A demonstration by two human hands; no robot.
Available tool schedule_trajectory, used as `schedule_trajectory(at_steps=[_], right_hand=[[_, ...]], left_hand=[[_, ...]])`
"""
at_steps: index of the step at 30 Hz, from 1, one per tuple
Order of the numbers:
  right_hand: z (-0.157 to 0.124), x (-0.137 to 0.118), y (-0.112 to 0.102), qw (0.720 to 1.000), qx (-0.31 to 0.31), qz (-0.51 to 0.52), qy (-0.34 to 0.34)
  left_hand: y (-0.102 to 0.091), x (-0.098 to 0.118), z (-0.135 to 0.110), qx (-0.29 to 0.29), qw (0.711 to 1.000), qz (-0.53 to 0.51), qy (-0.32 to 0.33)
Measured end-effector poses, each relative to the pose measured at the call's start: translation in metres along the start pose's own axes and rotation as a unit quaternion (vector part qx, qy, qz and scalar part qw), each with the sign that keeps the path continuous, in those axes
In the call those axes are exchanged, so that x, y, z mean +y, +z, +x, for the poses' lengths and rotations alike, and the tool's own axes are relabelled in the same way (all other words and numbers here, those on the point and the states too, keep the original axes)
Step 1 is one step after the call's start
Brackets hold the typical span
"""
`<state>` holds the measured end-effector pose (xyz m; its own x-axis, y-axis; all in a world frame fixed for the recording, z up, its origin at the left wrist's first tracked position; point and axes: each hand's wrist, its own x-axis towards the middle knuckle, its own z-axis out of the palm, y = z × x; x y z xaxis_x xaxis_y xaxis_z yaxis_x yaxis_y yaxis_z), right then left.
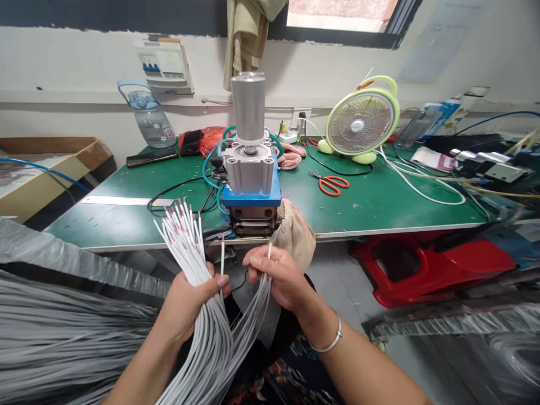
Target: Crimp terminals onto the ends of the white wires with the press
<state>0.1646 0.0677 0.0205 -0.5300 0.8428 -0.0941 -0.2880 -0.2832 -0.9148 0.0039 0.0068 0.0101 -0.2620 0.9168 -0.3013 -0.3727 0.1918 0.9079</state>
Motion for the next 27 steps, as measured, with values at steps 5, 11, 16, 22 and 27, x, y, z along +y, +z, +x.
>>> schedule_trajectory(at_steps=[5, 11, 16, 22, 27], right_hand=[[0.001, 0.007, 0.009, 0.994, -0.051, -0.095, -0.028], [0.011, -0.005, 0.010, 0.992, 0.074, 0.100, 0.018], [0.016, -0.015, 0.011, 0.977, 0.096, 0.187, 0.027], [0.015, -0.010, 0.007, 0.986, 0.071, 0.149, 0.007], [0.004, -0.007, -0.005, 0.998, 0.004, 0.055, 0.014]], left_hand=[[-0.002, -0.003, 0.002, -0.003, 0.979, 0.184, 0.083], [-0.004, 0.025, 0.000, 0.094, 0.994, -0.051, 0.022], [-0.004, 0.043, 0.001, 0.140, 0.983, -0.118, 0.031], [-0.003, 0.033, 0.001, 0.102, 0.988, -0.112, -0.010], [-0.002, 0.017, 0.000, 0.018, 0.996, -0.076, -0.049]])
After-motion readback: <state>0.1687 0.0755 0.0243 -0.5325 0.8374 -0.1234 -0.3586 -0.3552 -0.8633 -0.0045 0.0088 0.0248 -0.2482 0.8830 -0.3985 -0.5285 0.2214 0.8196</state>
